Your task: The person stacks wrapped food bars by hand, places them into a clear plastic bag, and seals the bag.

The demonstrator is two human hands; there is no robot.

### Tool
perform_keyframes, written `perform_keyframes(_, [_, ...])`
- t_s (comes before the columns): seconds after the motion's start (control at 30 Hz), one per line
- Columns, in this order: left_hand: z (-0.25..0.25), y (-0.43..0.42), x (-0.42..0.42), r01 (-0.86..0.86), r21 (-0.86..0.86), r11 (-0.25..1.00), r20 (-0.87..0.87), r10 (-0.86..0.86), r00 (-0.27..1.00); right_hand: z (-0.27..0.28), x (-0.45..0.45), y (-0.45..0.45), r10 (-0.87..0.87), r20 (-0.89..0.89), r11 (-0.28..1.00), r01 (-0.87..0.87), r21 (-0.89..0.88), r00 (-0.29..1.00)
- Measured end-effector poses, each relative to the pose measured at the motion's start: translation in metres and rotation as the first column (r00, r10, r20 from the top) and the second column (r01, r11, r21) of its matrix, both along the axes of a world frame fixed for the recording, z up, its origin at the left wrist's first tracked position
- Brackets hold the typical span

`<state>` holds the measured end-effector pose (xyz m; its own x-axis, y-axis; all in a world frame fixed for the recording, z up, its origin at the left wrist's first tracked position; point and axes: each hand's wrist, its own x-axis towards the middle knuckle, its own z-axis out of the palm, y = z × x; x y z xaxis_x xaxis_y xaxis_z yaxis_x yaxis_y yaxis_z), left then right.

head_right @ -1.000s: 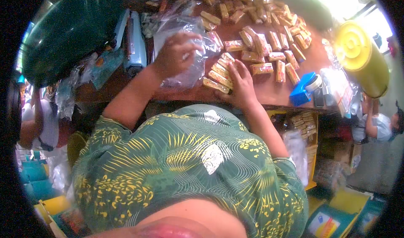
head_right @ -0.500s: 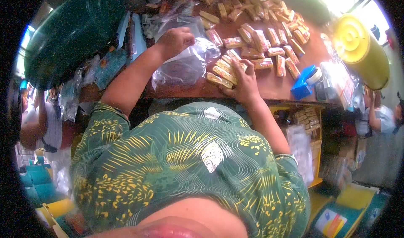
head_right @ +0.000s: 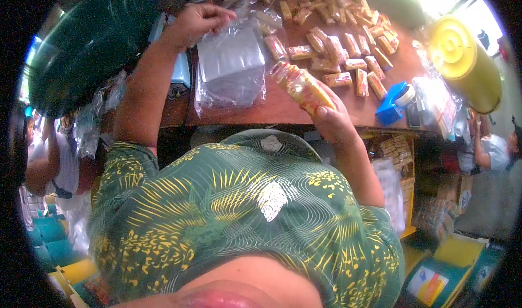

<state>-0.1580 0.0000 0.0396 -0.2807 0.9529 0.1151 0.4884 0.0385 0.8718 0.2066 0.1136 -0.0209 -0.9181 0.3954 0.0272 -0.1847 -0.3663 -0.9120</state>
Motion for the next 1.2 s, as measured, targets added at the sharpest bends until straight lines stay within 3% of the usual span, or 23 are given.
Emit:
perform_keyframes(0.1, [-0.050, 0.003, 0.012, 0.013, -0.163, 0.987, -0.048, -0.021, 0.999, 0.004, 0.000, -0.005, 0.005, 0.040, 1.000, -0.004, -0.005, 0.999])
perform_keyframes(0.2, [-0.072, -0.004, 0.018, 0.000, -0.227, 0.974, -0.381, -0.089, 0.920, -0.003, 0.002, -0.008, 0.013, 0.061, 0.997, -0.009, -0.070, 0.998])
perform_keyframes(0.3, [-0.058, 0.000, 0.009, -0.017, -0.254, 0.967, -0.287, -0.059, 0.956, 0.000, 0.001, -0.011, 0.030, 0.056, 0.996, -0.026, -0.081, 0.998])
perform_keyframes(0.33, [-0.072, 0.010, -0.018, 0.071, 0.071, 0.995, -0.478, -0.028, 0.878, -0.001, 0.002, -0.011, 0.027, 0.064, 0.996, -0.022, -0.083, 0.998])
perform_keyframes(0.4, [0.006, 0.006, 0.003, -0.161, 0.193, 0.968, -0.443, 0.232, 0.866, -0.006, 0.004, -0.009, 0.021, 0.081, 0.996, -0.014, -0.085, 0.997])
perform_keyframes(0.5, [0.082, -0.005, 0.037, -0.074, 0.729, 0.681, -0.426, 0.535, 0.730, 0.014, -0.003, -0.017, 0.064, 0.052, 0.997, -0.062, -0.047, 0.997])
perform_keyframes(0.57, [0.057, -0.004, 0.031, -0.150, 0.620, 0.770, -0.540, 0.557, 0.631, 0.011, -0.004, -0.019, 0.056, 0.046, 0.997, -0.053, -0.060, 0.997])
perform_keyframes(0.63, [0.011, -0.003, 0.034, -0.195, 0.456, 0.868, -0.517, 0.437, 0.736, 0.007, -0.006, -0.021, 0.074, 0.043, 0.994, -0.071, -0.083, 0.996])
perform_keyframes(0.67, [-0.015, -0.001, 0.043, -0.165, 0.349, 0.923, -0.406, 0.307, 0.860, 0.006, -0.007, -0.023, 0.094, 0.039, 0.991, -0.089, -0.098, 0.995])
perform_keyframes(0.73, [-0.066, -0.002, 0.052, -0.224, 0.058, 0.973, -0.328, 0.230, 0.916, 0.009, -0.005, -0.023, 0.137, 0.040, 0.981, -0.129, -0.147, 0.990])
perform_keyframes(0.8, [-0.099, -0.009, 0.059, -0.207, 0.064, 0.976, -0.151, 0.215, 0.965, 0.015, -0.002, -0.029, 0.189, 0.049, 0.962, -0.175, -0.211, 0.981])
perform_keyframes(0.9, [-0.132, -0.006, 0.072, -0.221, 0.326, 0.919, -0.240, 0.306, 0.921, 0.008, -0.014, -0.030, 0.286, -0.039, 0.915, -0.285, -0.284, 0.958])
perform_keyframes(1.03, [-0.136, -0.008, 0.108, 0.041, 0.527, 0.849, -0.357, 0.177, 0.917, -0.006, -0.030, -0.031, 0.349, -0.161, 0.864, -0.384, -0.327, 0.923])
perform_keyframes(1.1, [-0.134, -0.012, 0.125, 0.084, 0.485, 0.870, -0.325, 0.090, 0.941, -0.018, -0.044, -0.030, 0.325, -0.269, 0.834, -0.409, -0.370, 0.907])
perform_keyframes(1.13, [-0.132, -0.017, 0.131, 0.107, 0.462, 0.880, -0.307, 0.046, 0.950, -0.019, -0.050, -0.034, 0.225, -0.302, 0.854, -0.336, -0.398, 0.927])
perform_keyframes(1.2, [-0.115, -0.033, 0.138, -0.037, 0.348, 0.937, -0.182, 0.106, 0.978, -0.031, -0.054, -0.016, 0.125, -0.263, 0.904, -0.219, -0.366, 0.957])
